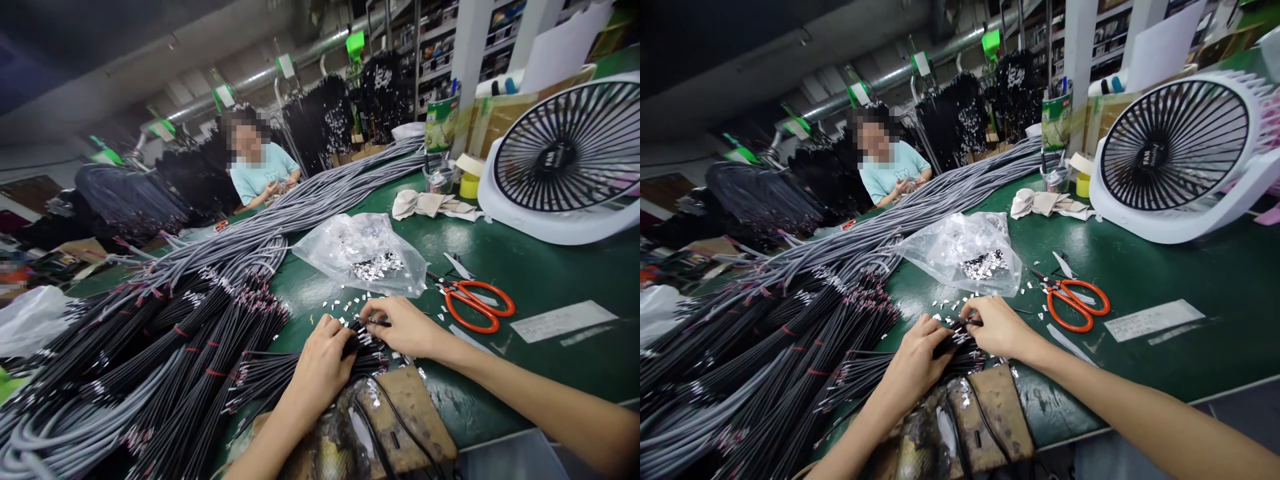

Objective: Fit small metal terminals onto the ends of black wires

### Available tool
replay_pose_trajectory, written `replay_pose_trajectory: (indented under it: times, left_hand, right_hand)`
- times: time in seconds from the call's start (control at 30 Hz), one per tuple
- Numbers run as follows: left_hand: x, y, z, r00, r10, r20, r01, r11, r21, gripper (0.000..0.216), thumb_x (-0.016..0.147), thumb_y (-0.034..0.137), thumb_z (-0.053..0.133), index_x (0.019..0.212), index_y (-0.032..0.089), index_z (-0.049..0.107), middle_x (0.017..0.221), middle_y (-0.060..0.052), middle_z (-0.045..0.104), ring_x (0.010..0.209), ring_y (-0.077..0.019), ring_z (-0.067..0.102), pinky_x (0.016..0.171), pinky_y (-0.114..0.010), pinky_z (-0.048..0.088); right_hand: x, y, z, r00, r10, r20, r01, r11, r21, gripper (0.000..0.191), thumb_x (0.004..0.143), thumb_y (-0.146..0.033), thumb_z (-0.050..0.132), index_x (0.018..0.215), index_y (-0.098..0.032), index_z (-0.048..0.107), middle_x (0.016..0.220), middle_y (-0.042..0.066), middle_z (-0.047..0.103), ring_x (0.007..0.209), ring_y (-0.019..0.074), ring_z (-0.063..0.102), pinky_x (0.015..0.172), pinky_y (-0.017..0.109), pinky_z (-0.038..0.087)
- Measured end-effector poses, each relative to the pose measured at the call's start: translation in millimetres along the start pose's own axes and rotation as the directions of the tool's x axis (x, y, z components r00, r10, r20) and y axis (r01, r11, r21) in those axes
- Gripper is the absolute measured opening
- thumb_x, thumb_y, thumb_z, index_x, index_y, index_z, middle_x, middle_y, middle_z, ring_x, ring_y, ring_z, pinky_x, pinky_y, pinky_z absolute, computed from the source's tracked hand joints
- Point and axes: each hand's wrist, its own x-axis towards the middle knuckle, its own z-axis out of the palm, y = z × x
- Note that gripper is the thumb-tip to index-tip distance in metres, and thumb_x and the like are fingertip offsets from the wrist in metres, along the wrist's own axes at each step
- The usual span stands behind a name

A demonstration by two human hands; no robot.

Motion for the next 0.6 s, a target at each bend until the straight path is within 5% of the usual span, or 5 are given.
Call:
replay_pose_trajectory:
  times: [0.2, 0.37, 0.5, 0.6]
  left_hand:
    - [-0.1, 1.2, -2.4, 0.996, 0.013, -0.089, -0.030, 0.981, -0.189, 0.008, 0.081, 0.013, 0.048, 0.084, 0.017, 0.055, 0.083, -0.004, 0.056, 0.081, -0.0180, 0.046, 0.071, -0.030, 0.041]
    - [3.4, -3.2, -7.2, 0.981, -0.173, -0.092, 0.126, 0.917, -0.378, 0.011, 0.084, 0.020, 0.047, 0.076, 0.016, 0.053, 0.075, -0.002, 0.055, 0.073, -0.0153, 0.049, 0.066, -0.027, 0.038]
    - [6.2, -9.6, -6.8, 0.935, -0.324, -0.142, 0.176, 0.774, -0.607, 0.016, 0.084, 0.028, 0.048, 0.076, 0.015, 0.053, 0.070, 0.000, 0.051, 0.068, -0.0131, 0.048, 0.063, -0.024, 0.038]
    - [7.3, -12.3, -4.1, 0.852, -0.492, -0.178, 0.129, 0.528, -0.839, 0.018, 0.080, 0.032, 0.053, 0.080, 0.014, 0.053, 0.073, 0.000, 0.051, 0.069, -0.0125, 0.051, 0.065, -0.024, 0.042]
  right_hand:
    - [2.3, -5.8, -4.4, 0.995, -0.043, -0.095, 0.058, 0.985, 0.162, 0.020, 0.079, -0.017, 0.049, 0.090, -0.017, 0.066, 0.089, 0.003, 0.069, 0.084, 0.0150, 0.062, 0.075, 0.027, 0.047]
    - [-1.9, -9.4, -4.0, 0.993, -0.084, -0.082, 0.101, 0.967, 0.233, 0.027, 0.082, -0.025, 0.049, 0.100, -0.016, 0.066, 0.101, 0.006, 0.068, 0.093, 0.0177, 0.062, 0.084, 0.030, 0.046]
    - [-8.4, -13.9, -4.2, 0.985, -0.172, 0.016, 0.172, 0.985, 0.025, 0.023, 0.079, -0.026, 0.053, 0.096, -0.023, 0.069, 0.113, 0.003, 0.063, 0.102, 0.0197, 0.059, 0.088, 0.033, 0.044]
    - [-11.6, -12.6, -2.3, 0.981, -0.165, 0.104, 0.183, 0.965, -0.190, 0.026, 0.075, -0.017, 0.053, 0.090, -0.030, 0.070, 0.118, -0.002, 0.060, 0.099, 0.0208, 0.060, 0.084, 0.034, 0.046]
